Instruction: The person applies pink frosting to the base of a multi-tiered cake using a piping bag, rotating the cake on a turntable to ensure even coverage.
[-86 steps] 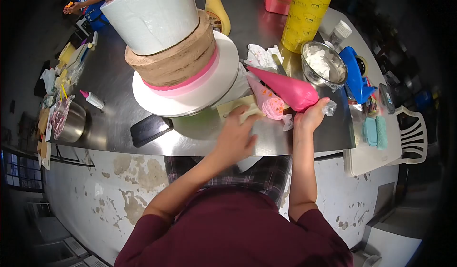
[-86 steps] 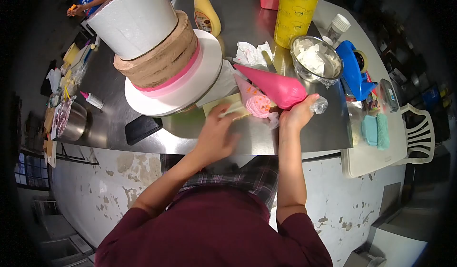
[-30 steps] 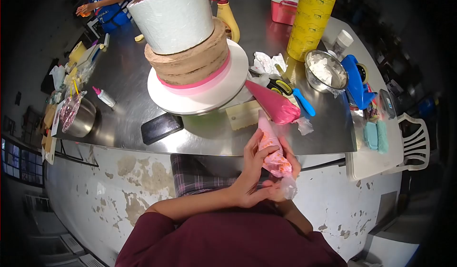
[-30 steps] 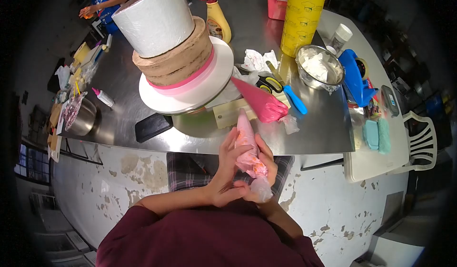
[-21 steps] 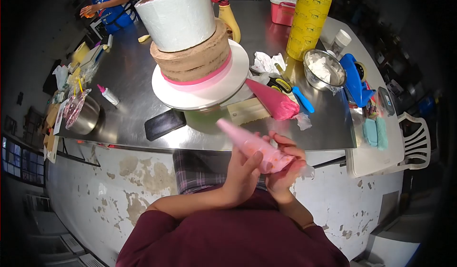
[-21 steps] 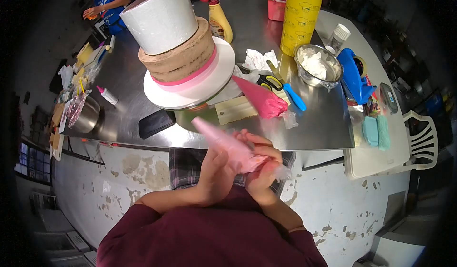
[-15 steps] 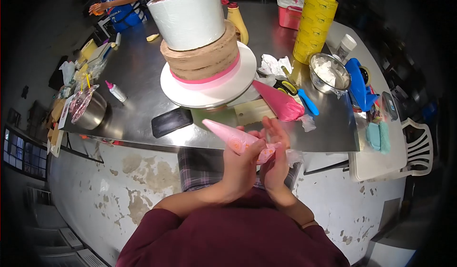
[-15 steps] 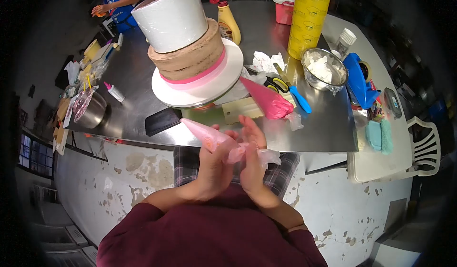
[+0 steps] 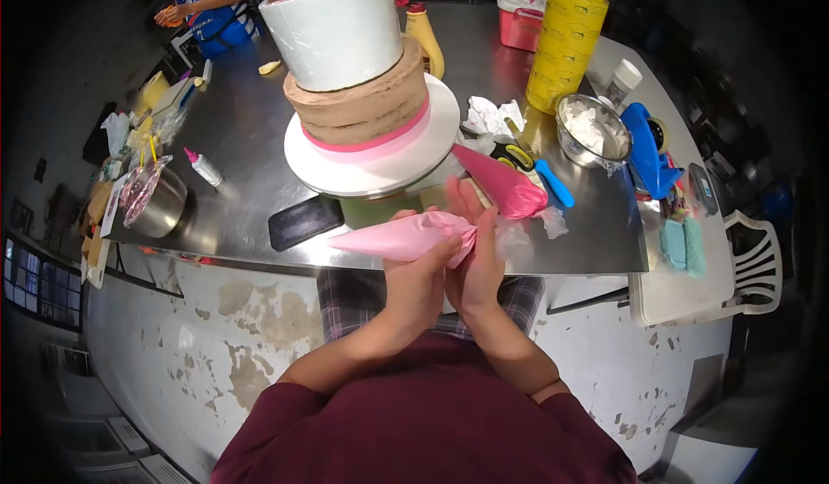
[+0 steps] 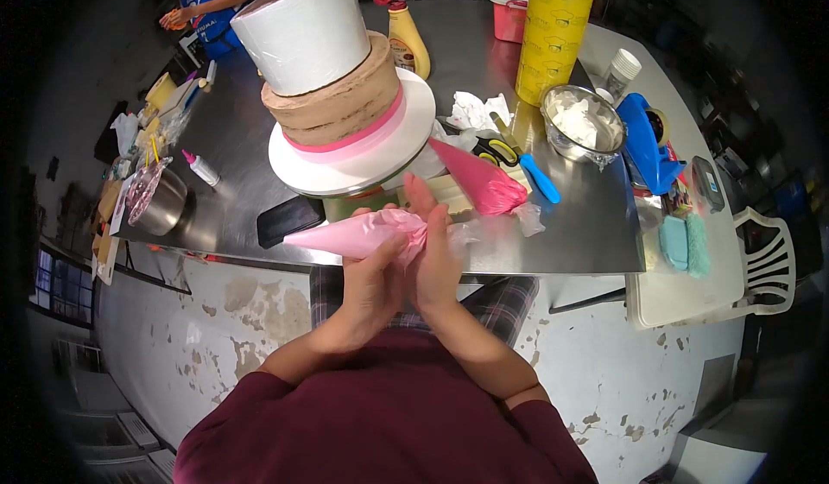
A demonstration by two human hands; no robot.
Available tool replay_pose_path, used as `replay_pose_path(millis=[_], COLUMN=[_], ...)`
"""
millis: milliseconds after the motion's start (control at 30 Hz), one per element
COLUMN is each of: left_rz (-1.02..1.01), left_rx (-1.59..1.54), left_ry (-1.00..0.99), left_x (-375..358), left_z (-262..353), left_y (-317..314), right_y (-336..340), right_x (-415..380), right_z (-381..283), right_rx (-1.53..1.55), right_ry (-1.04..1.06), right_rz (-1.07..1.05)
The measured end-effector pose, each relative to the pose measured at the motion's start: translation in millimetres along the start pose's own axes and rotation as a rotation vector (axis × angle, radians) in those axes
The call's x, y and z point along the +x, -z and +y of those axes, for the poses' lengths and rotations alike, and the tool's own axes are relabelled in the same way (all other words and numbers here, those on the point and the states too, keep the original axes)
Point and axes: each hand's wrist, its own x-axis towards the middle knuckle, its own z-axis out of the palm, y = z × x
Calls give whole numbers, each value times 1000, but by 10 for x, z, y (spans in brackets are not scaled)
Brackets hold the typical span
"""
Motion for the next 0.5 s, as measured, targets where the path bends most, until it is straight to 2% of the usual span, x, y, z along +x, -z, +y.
replay_pose_path(millis=[100,200,300,400,500], left_rz=[-217,-392,-489,-452,-602], left_rx=[252,536,639,304,430], left_ry=[-230,-364,-490,-271,-192], left_x=[117,226,279,237,292], left_z=[-78,-47,-75,-43,52], left_y=[192,359,378,216,185], right_y=[40,126,72,-48,-13], right_x=[50,85,73,59,70], right_z=[-65,-45,-46,-99,42], right_rx=[260,114,80,168,197], right_ry=[-294,-254,-221,-167,26], right_rz=[-98,-227,-60,-113,-119])
